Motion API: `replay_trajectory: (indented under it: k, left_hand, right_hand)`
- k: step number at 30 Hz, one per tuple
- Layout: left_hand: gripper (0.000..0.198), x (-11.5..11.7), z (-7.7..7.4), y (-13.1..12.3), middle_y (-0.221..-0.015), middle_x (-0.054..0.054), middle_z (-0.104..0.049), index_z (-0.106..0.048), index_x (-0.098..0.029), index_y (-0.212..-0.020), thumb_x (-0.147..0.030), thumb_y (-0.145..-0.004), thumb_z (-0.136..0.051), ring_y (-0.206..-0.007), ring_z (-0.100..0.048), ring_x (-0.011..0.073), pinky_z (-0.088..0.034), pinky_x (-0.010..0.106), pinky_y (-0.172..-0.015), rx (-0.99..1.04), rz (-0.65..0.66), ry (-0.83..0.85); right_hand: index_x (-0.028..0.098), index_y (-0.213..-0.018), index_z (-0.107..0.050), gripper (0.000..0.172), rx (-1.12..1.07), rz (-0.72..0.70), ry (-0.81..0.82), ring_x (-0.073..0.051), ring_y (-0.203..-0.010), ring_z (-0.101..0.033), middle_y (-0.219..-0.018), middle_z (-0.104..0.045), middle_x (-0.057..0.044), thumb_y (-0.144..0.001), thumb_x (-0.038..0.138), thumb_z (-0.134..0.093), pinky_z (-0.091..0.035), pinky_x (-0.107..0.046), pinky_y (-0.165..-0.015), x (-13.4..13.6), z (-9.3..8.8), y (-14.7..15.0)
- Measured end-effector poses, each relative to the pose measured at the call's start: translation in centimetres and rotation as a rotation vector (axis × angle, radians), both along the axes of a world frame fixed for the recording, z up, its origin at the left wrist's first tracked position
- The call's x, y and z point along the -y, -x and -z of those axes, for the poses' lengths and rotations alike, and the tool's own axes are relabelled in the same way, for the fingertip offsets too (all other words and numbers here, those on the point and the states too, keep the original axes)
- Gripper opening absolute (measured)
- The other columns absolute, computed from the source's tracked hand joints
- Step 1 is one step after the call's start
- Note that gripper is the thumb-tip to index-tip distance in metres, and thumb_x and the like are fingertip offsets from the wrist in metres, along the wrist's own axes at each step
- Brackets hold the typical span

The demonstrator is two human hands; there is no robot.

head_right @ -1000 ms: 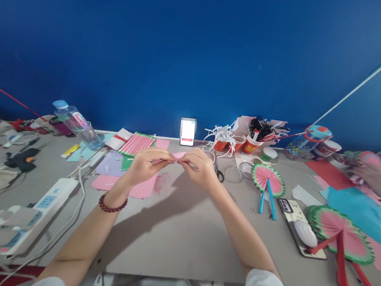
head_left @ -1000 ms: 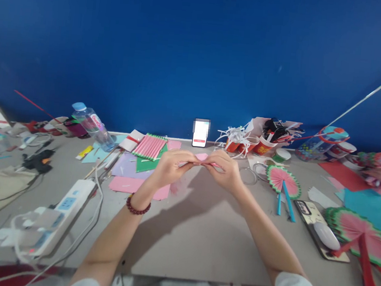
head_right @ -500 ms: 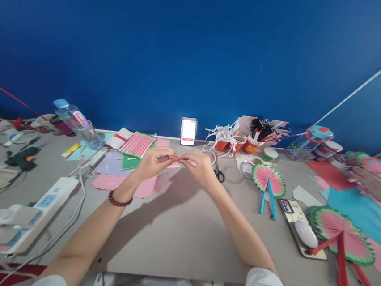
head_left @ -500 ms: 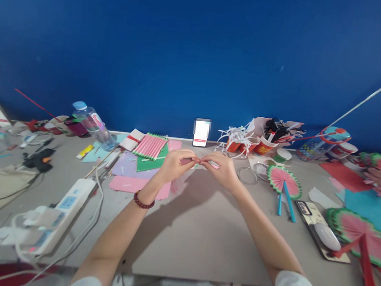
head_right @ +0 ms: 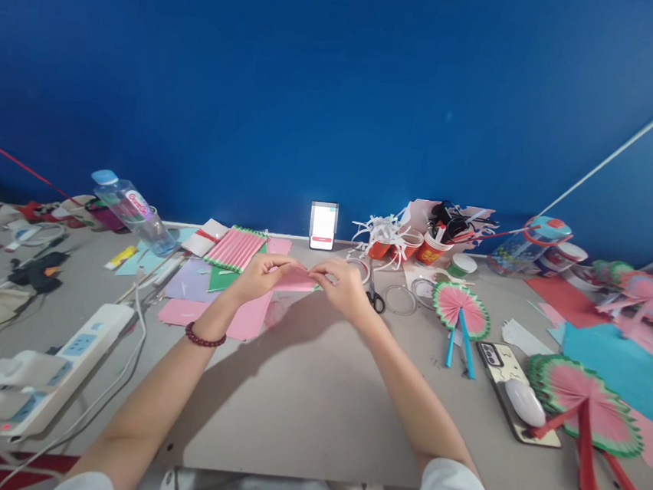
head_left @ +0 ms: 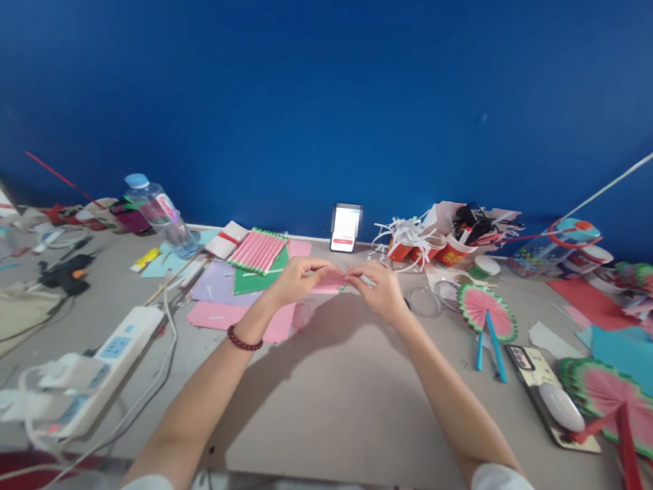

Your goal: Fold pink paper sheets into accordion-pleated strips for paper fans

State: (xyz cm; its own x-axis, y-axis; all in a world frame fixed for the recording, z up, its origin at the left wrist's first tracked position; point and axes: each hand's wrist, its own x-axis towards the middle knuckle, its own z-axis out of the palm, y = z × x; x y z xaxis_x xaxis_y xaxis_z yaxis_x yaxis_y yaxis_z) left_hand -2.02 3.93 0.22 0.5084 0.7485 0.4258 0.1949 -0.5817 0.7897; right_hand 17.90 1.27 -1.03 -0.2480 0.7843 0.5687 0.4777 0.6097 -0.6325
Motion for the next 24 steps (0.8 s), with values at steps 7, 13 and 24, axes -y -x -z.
replay_trajectory:
  k: [7,13,24]
  left_hand:
    - [0.036,0.07,0.04,0.17,-0.075,0.005,-0.070,-0.072,-0.013,-0.082,-0.041,-0.088,-0.051,-0.068,-0.060,0.0145,-0.045,0.023,-0.058,0.050,-0.144,0.066]
    - [0.039,0.10,-0.29,0.38,-0.071,0.003,-0.067,-0.072,-0.012,-0.081,-0.046,-0.085,-0.053,-0.066,-0.058,0.0137,-0.043,0.023,-0.059,0.084,-0.115,0.174]
    - [0.023,0.53,-0.30,-0.11,-0.085,0.007,-0.074,-0.075,-0.018,-0.083,-0.039,-0.077,-0.068,-0.080,-0.068,0.0200,-0.053,0.029,-0.070,0.045,-0.109,0.110]
  right_hand:
    - [0.020,-0.078,-0.069,0.011,-0.040,-0.002,0.125,-0.016,-0.074,-0.064,-0.078,-0.071,-0.004,-0.083,0.026,-0.061,-0.048,-0.028,-0.069,0.05,-0.40,-0.06]
    - [0.019,-0.076,-0.068,0.012,-0.008,0.051,0.107,-0.016,-0.069,-0.062,-0.074,-0.070,-0.004,-0.083,0.022,-0.060,-0.046,-0.027,-0.064,0.39,-0.90,-0.07]
    - [0.021,-0.088,-0.071,0.013,0.061,-0.003,-0.077,-0.019,-0.082,-0.064,-0.085,-0.072,-0.006,-0.084,0.029,-0.062,-0.049,-0.033,-0.075,0.41,-0.78,-0.25]
